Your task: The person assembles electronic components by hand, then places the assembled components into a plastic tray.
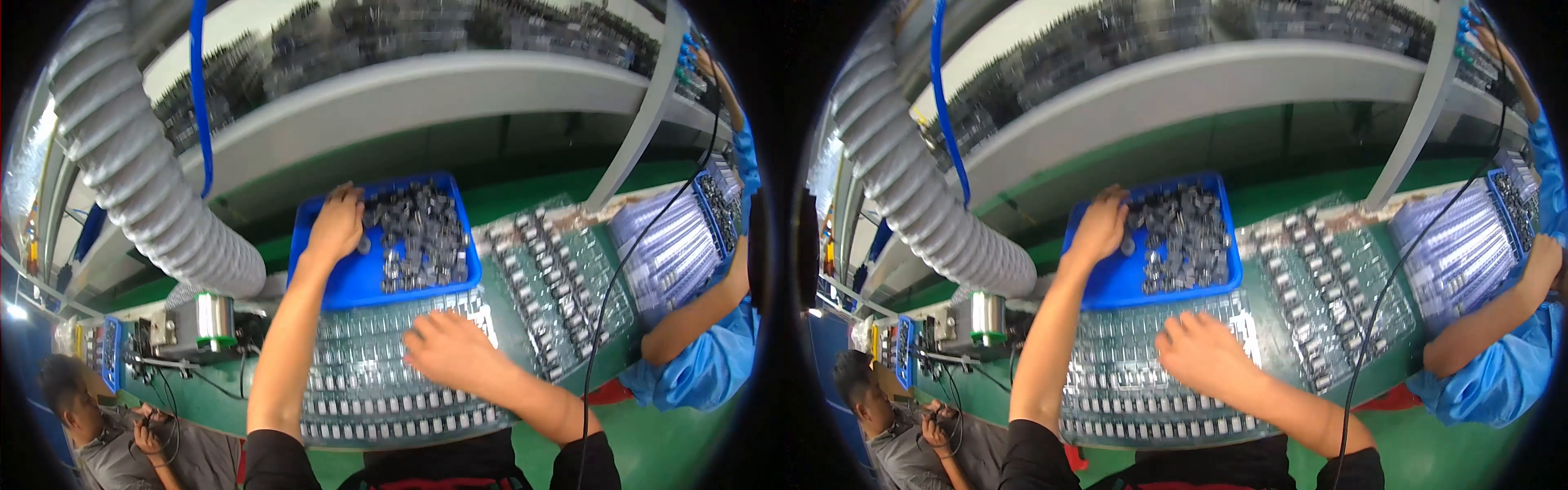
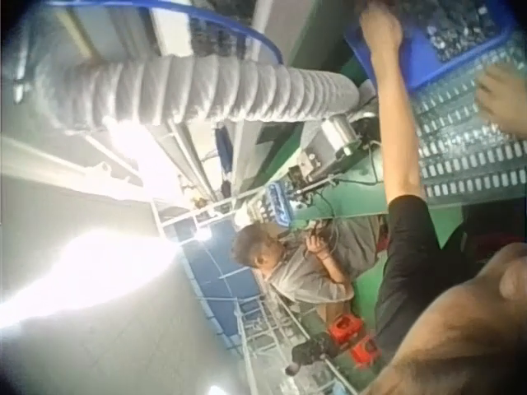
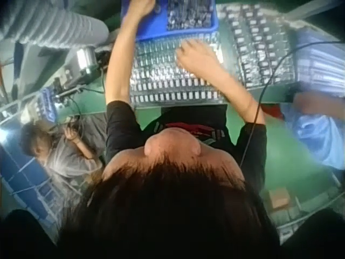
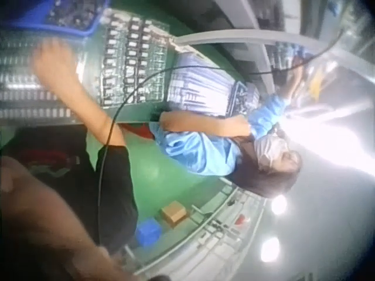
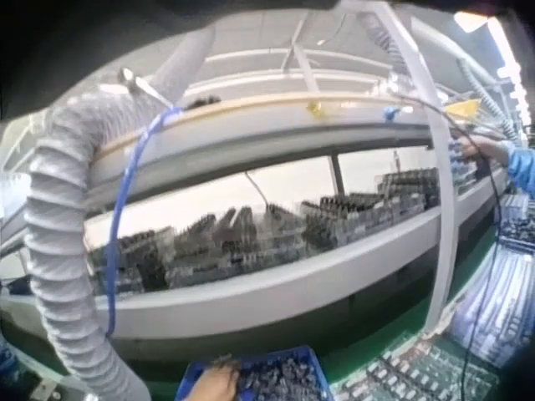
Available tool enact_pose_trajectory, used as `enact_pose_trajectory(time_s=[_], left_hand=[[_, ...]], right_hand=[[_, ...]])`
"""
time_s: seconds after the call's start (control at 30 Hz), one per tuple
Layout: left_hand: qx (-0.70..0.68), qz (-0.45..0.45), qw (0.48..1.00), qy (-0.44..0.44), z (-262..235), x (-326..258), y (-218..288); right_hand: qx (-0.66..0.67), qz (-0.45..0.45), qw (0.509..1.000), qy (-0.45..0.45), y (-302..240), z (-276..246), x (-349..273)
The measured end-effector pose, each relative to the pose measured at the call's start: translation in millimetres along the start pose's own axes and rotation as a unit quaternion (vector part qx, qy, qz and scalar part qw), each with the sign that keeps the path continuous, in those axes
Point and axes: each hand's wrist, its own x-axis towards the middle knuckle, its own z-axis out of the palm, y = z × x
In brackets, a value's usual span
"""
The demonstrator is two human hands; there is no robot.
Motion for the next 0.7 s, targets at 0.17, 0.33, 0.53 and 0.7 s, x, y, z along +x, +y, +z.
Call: enact_pose_trajectory(time_s=[0.17, 0.33, 0.53, 0.7], left_hand=[[-0.039, -0.041, 0.994, -0.091, 29, 16, -16], [-0.070, -0.034, 0.992, -0.104, -6, -16, 7], [-0.057, -0.031, 0.990, -0.122, -31, -59, 38], [-0.106, -0.012, 0.993, -0.052, -35, -83, 32]], right_hand=[[0.071, -0.032, 0.996, 0.050, 0, 29, -8], [0.087, -0.042, 0.995, 0.010, -3, 21, -10], [0.119, -0.038, 0.992, -0.025, -4, 18, -13], [0.124, -0.048, 0.990, -0.035, -1, 35, -9]])
